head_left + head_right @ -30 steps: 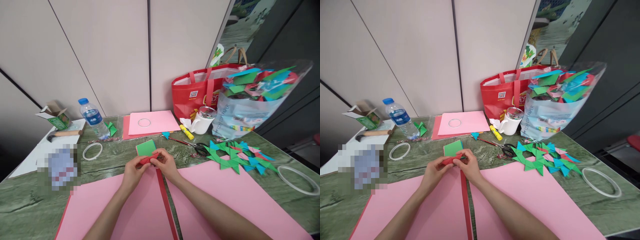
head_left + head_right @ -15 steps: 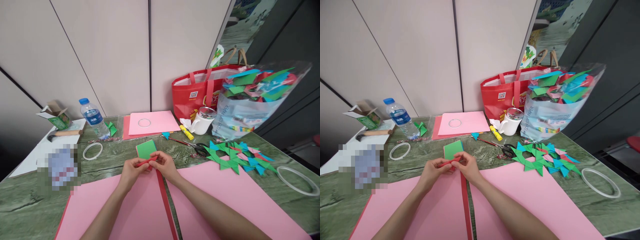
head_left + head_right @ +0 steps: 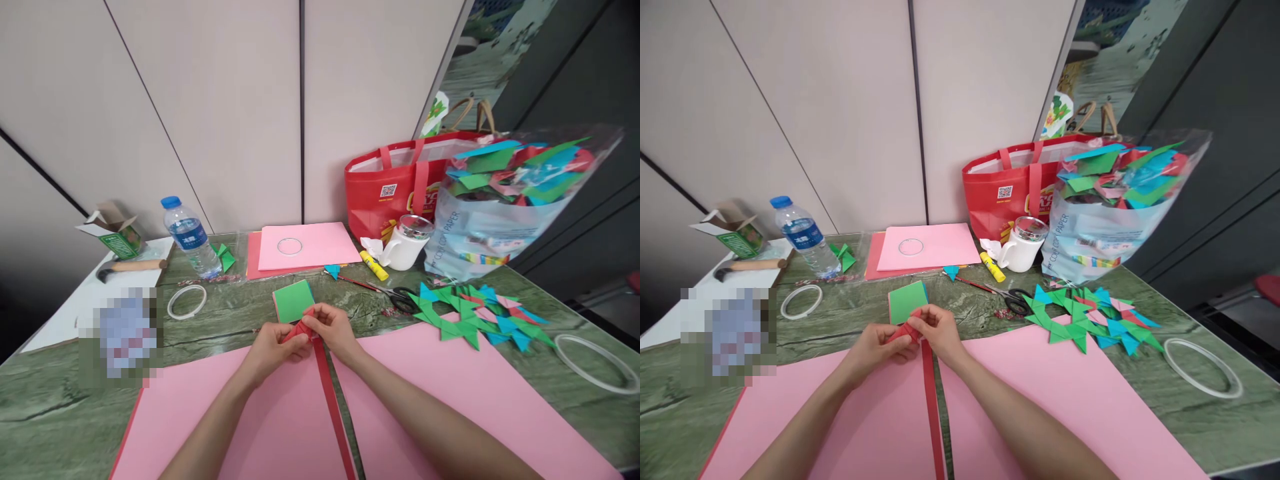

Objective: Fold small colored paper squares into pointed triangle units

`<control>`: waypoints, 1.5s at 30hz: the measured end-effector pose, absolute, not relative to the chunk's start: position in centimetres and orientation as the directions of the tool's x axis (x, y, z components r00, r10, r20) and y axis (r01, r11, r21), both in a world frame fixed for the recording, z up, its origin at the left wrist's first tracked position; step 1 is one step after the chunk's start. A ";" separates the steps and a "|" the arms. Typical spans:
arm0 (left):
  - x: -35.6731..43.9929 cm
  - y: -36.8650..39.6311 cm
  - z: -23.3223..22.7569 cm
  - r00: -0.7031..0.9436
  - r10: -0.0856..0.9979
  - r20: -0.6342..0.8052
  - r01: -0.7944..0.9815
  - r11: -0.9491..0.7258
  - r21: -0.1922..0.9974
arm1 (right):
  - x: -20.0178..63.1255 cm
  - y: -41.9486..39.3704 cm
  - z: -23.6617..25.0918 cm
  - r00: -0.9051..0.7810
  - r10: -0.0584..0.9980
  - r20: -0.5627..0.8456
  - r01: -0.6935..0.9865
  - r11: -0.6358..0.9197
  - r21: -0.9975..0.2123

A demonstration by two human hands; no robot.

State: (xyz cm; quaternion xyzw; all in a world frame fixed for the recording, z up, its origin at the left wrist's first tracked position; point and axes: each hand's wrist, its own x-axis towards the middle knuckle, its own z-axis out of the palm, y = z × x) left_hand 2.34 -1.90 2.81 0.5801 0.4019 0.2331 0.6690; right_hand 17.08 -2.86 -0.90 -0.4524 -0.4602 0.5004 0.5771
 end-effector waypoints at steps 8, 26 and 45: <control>2.8 -2.1 2.3 0.553 0.768 -0.323 0.149 0.290 0.945 | 17.1 -2.9 -0.8 0.066 0.995 0.078 -0.109 0.084 -0.990; 3.4 -2.5 2.3 0.490 0.802 -0.342 0.154 0.306 0.939 | 17.2 -2.8 -0.9 0.122 0.982 0.147 -0.072 0.156 -0.985; 3.8 -2.7 2.2 0.451 0.821 -0.350 0.106 0.340 0.934 | 17.0 -3.0 -1.0 0.052 0.984 0.169 0.026 0.168 -0.985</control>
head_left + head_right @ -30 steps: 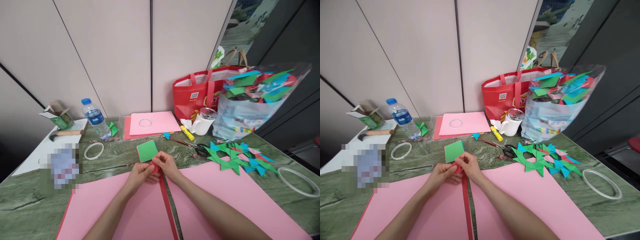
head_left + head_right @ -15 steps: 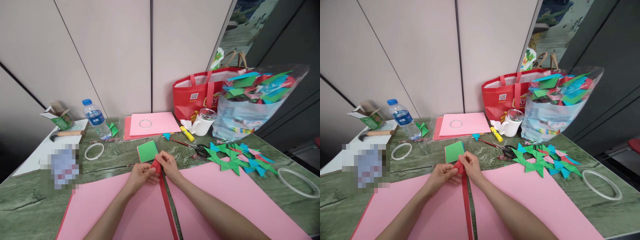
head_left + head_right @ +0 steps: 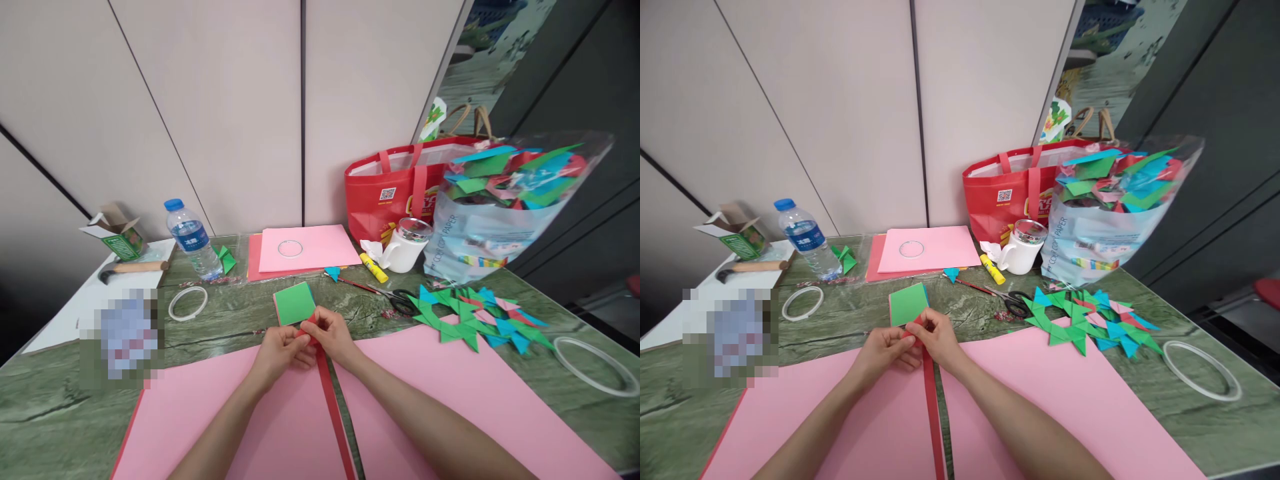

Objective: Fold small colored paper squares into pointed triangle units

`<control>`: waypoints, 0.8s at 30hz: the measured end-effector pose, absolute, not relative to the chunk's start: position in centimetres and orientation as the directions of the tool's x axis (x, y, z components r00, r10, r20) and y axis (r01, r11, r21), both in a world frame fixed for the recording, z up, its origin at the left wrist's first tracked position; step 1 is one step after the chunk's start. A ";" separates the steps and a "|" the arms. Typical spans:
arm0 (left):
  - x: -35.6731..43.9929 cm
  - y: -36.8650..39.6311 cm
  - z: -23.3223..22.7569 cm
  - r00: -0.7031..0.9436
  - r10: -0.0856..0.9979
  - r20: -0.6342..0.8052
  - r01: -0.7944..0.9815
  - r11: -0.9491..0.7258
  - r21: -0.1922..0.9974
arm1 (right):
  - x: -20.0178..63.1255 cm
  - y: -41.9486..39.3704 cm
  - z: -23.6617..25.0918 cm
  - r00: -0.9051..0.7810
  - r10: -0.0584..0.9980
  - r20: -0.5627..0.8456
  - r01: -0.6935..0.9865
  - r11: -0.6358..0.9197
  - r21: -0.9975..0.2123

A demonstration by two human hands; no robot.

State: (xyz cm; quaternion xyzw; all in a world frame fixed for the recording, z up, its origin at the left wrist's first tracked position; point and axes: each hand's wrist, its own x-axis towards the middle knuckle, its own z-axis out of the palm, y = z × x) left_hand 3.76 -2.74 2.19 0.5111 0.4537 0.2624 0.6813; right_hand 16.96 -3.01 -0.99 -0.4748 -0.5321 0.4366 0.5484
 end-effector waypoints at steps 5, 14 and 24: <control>3.7 -2.6 2.3 0.420 0.852 -0.313 0.068 0.314 0.947 | 16.9 -2.9 -0.8 0.067 0.985 0.158 -0.027 0.160 -0.987; 3.3 -2.5 2.6 0.534 0.803 -0.266 0.105 0.249 0.963 | 17.3 -2.8 -1.1 0.122 0.977 0.172 0.000 0.174 -0.985; 2.9 -1.7 2.2 0.249 0.956 -0.155 0.076 0.140 0.987 | 16.4 -3.4 -0.9 0.054 0.975 0.214 -0.035 0.216 -0.976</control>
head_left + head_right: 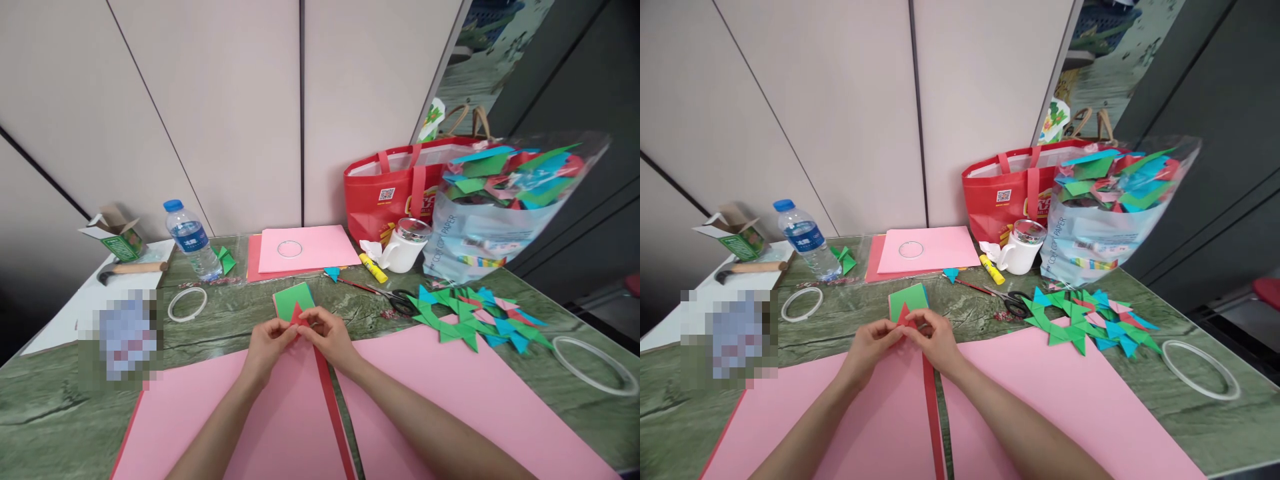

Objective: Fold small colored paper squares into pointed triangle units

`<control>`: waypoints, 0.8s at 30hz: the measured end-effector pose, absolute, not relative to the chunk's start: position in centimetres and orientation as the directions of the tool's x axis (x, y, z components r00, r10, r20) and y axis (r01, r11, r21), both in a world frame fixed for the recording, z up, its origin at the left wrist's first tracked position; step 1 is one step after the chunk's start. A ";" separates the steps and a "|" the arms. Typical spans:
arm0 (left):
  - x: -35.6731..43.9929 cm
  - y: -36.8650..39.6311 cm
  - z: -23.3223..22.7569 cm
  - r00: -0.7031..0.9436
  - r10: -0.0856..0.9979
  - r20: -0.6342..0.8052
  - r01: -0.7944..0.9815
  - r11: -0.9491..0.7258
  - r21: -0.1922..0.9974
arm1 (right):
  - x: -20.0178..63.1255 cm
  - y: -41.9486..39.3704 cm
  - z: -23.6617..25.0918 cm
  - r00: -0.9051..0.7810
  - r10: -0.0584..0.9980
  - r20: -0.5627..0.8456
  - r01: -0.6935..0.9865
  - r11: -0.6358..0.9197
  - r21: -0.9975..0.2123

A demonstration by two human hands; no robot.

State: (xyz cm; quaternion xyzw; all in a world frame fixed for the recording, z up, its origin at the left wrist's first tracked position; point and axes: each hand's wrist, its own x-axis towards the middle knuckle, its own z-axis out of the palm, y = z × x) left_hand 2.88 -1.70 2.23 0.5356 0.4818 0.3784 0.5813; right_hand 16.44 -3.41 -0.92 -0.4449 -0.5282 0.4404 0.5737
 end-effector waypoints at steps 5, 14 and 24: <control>2.5 -1.5 2.1 0.306 0.934 -0.187 -0.025 0.204 0.979 | 16.5 -3.4 -1.4 0.042 0.977 0.211 -0.080 0.213 -0.974; 2.3 -1.3 2.0 0.259 0.951 -0.171 -0.013 0.180 0.984 | 16.6 -3.4 -1.2 0.046 0.956 0.291 -0.024 0.292 -0.956; 2.4 -1.4 1.9 0.273 0.962 0.000 0.039 -0.011 0.999 | 16.8 -3.4 -0.7 0.082 0.918 0.387 0.077 0.381 -0.921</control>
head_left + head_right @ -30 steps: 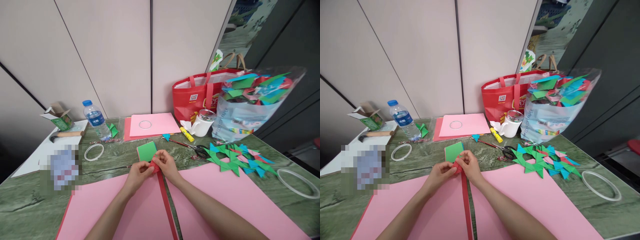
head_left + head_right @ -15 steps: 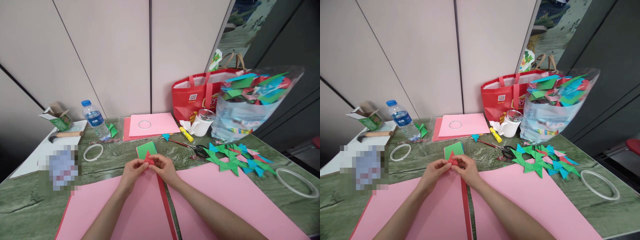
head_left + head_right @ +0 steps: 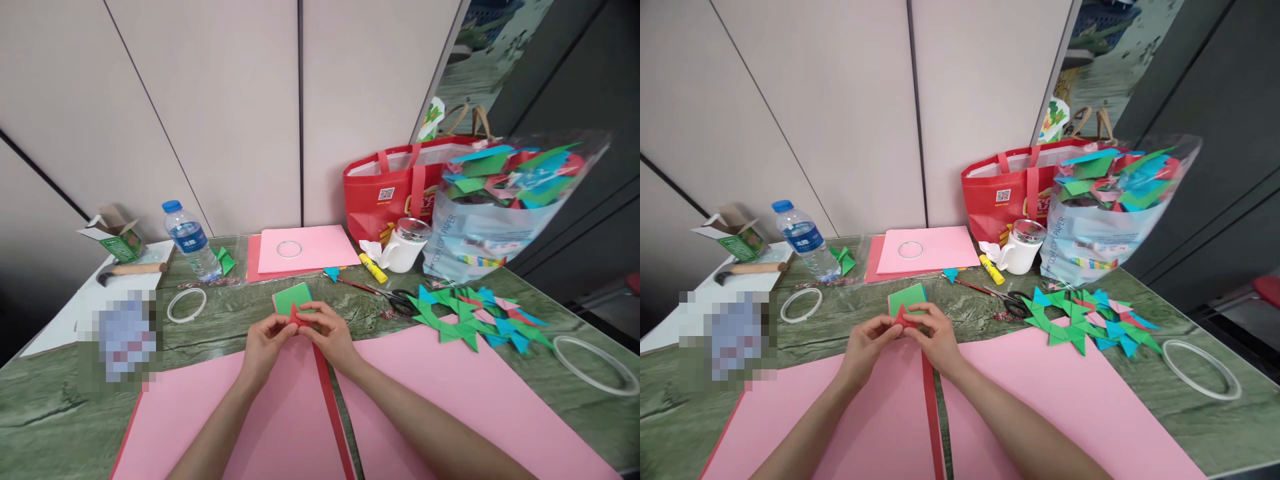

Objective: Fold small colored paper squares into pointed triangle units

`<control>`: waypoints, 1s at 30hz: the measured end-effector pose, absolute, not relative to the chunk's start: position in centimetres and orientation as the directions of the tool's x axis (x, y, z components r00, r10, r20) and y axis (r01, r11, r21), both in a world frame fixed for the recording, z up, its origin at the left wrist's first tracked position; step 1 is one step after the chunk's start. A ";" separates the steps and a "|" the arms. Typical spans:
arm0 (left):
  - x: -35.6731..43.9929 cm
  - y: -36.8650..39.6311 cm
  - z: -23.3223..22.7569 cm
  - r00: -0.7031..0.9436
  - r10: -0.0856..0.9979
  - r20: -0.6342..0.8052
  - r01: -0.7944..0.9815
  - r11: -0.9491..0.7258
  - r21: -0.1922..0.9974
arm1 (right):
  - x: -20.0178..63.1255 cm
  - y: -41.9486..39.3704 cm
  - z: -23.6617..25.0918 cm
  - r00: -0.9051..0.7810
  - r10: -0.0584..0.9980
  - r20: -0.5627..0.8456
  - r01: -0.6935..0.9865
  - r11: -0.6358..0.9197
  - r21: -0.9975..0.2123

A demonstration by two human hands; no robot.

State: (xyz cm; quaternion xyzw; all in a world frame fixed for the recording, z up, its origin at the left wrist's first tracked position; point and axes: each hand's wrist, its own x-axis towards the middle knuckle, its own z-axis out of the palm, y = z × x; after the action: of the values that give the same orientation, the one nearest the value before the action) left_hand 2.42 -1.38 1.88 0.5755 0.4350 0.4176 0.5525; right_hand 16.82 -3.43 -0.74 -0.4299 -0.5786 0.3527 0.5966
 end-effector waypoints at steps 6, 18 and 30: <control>2.4 -1.2 1.8 0.220 0.970 0.106 0.217 -0.155 0.964 | 16.9 -3.5 -0.6 0.079 0.875 0.477 0.181 0.458 -0.871; 2.8 -1.6 2.7 0.189 0.982 0.031 0.238 -0.076 0.968 | 16.6 -3.6 -0.3 0.067 0.959 0.275 0.030 0.273 -0.961; 2.8 -1.7 3.3 0.422 0.874 -0.242 -0.004 0.269 0.963 | 17.1 -2.9 -0.9 0.095 0.992 0.080 -0.170 0.095 -0.981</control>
State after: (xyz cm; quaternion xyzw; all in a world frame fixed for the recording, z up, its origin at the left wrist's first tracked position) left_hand 2.82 -1.75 3.27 0.5091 0.4270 0.3265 0.6723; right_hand 17.05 -2.90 -0.94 -0.4534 -0.4536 0.4968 0.5847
